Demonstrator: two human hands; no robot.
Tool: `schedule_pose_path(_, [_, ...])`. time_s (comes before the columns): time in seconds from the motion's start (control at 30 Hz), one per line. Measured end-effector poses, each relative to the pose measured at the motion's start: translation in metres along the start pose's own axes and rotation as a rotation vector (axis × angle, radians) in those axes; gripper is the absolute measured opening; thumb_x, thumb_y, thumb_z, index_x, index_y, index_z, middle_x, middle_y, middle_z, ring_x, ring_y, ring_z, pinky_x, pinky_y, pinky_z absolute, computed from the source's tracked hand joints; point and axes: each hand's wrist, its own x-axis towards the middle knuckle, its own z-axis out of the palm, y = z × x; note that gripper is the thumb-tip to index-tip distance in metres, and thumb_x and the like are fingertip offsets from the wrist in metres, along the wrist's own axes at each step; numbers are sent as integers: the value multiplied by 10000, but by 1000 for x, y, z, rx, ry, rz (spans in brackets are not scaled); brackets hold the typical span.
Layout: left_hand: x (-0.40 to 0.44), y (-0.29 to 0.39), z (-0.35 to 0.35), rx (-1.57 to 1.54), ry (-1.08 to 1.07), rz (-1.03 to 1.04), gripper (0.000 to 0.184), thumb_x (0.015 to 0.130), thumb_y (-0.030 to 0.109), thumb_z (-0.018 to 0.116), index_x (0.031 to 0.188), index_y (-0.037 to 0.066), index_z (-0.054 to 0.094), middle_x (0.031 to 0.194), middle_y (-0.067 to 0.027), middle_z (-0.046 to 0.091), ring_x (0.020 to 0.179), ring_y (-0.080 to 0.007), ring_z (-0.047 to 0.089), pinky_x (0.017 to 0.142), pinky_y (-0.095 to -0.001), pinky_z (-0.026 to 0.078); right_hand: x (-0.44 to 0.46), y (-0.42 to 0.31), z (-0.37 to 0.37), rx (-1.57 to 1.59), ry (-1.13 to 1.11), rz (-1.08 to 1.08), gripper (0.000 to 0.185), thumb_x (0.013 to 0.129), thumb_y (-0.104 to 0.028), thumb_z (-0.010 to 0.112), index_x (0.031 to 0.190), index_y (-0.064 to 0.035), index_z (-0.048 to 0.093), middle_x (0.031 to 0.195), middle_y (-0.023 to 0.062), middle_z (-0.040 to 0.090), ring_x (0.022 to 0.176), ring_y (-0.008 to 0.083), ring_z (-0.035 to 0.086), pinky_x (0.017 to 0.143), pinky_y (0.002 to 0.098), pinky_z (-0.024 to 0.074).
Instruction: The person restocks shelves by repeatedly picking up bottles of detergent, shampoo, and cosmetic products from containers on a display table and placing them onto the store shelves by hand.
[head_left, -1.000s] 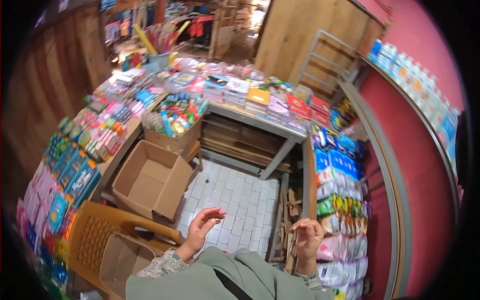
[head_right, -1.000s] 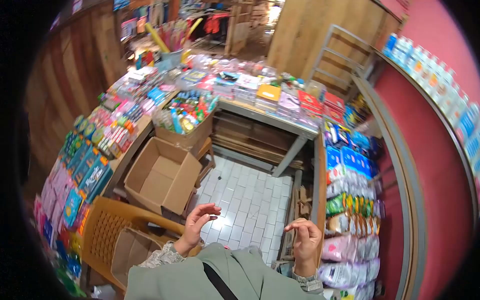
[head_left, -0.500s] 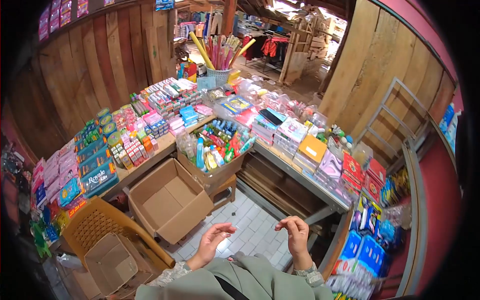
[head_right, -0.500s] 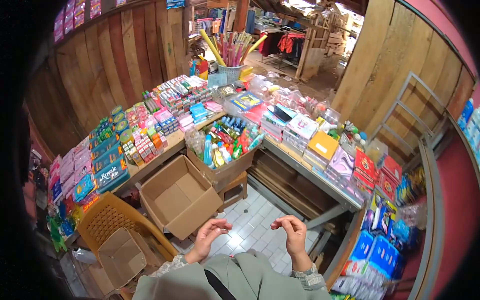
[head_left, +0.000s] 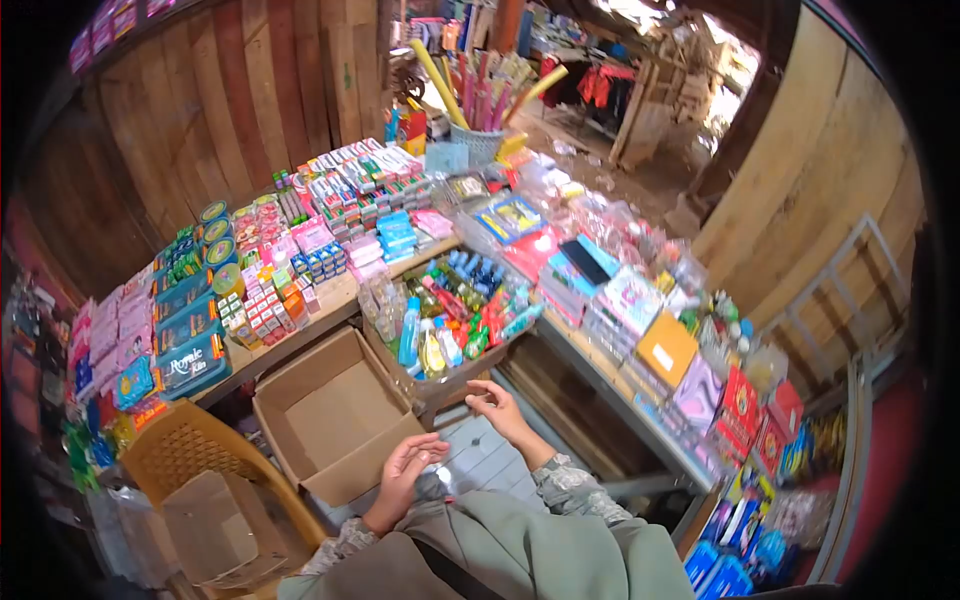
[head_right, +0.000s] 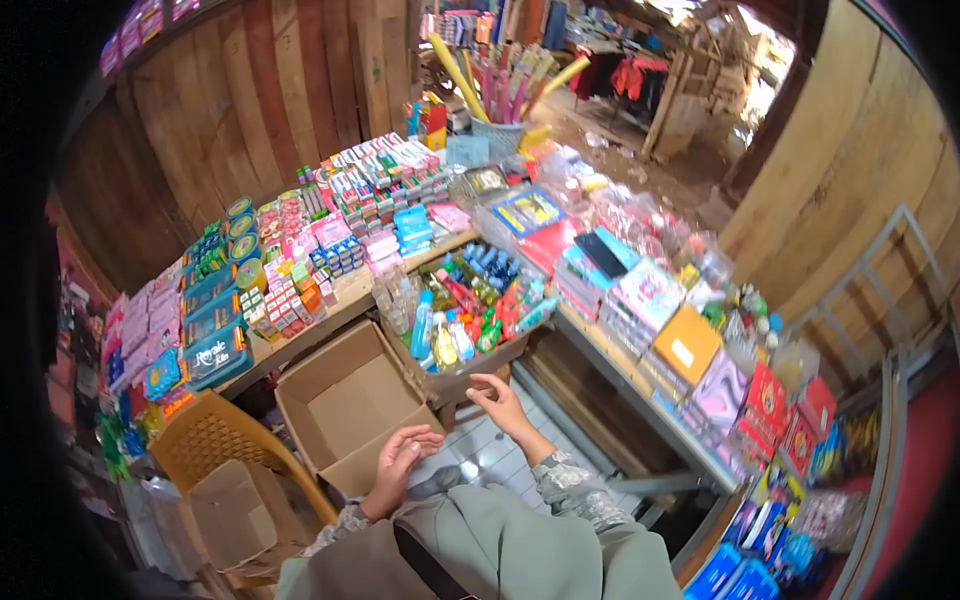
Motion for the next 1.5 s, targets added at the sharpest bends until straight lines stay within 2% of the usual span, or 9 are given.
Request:
schedule_pose_path(0.37, [83, 7, -28, 50, 83, 3, 286, 968, 133, 461, 1228, 22, 509, 1130, -99, 610, 1060, -155, 562, 927, -293, 424, 204, 44, -23, -608, 148, -259, 582, 712, -259, 769, 1218, -85, 541, 1150, 140, 555, 1076, 308, 527, 910, 388, 432])
schedule_pose_path(0.73, [156, -4, 0, 23, 566, 58, 325, 969, 192, 462, 1234, 9, 500, 1118, -120, 615, 1043, -177, 574, 912, -309, 440, 263, 56, -48, -802, -97, -297, 616, 738, -159, 697, 1308, -107, 467, 1130, 144, 566, 1006, 347, 527, 855, 414, 456])
schedule_pose_path(0.83, [192, -20, 6, 0, 549, 14, 337, 970, 201, 466, 1243, 7, 492, 1113, -116, 614, 1037, -168, 570, 899, -301, 448, 280, 72, -57, -559, -68, -379, 589, 770, -153, 663, 1317, -96, 453, 1114, 159, 594, 928, 321, 597, 775, 384, 497])
schedule_pose_path(1.0, [260, -54, 27, -144, 460, -133, 438, 973, 259, 475, 1364, 91, 373, 1260, -84, 505, 1077, -179, 537, 881, -326, 461, 278, 54, -82, 136, -189, 74, 548, 840, -88, 624, 1348, -74, 420, 1058, 92, 604, 842, 85, 572, 684, 220, 472])
schedule_pose_path(1.13, [299, -65, 46, -266, 535, -200, 518, 972, 322, 475, 1421, 176, 261, 1319, -48, 441, 1161, -170, 474, 872, -369, 468, 252, 29, -101, 171, -299, -109, 593, 823, -76, 643, 1363, -72, 400, 1145, 93, 590, 890, 110, 581, 701, 227, 473])
schedule_pose_path(1.2, [313, -63, 51, -262, 585, -179, 492, 976, 317, 469, 1405, 168, 280, 1267, -42, 479, 1120, -161, 506, 855, -355, 483, 238, -17, -115, 8, -431, -101, 601, 820, -112, 677, 1362, -94, 419, 1232, 97, 567, 1024, 121, 570, 754, 254, 487])
schedule_pose_path(1.33, [318, -79, 37, -371, 645, -54, 346, 984, 266, 464, 1298, 139, 396, 1086, -25, 569, 954, -127, 596, 749, -295, 524, 262, -19, -115, -95, -764, -327, 557, 819, -266, 715, 1305, -105, 498, 1126, 85, 626, 949, 131, 618, 759, 284, 503])
schedule_pose_path(1.43, [307, -68, 40, -360, 746, -54, 251, 974, 270, 487, 1172, 115, 471, 953, -17, 598, 861, -111, 613, 700, -282, 524, 319, -4, -119, -128, -677, -22, 476, 826, -254, 701, 1250, -107, 542, 1057, 80, 645, 815, 147, 646, 718, 296, 506])
schedule_pose_path(1.5, [293, -64, 37, -261, 787, -52, 246, 970, 283, 497, 1141, 108, 477, 886, -10, 600, 805, -110, 617, 677, -275, 520, 361, 6, -117, -385, -459, -226, 482, 810, -291, 704, 1225, -105, 546, 985, 90, 649, 720, 187, 648, 670, 323, 506])
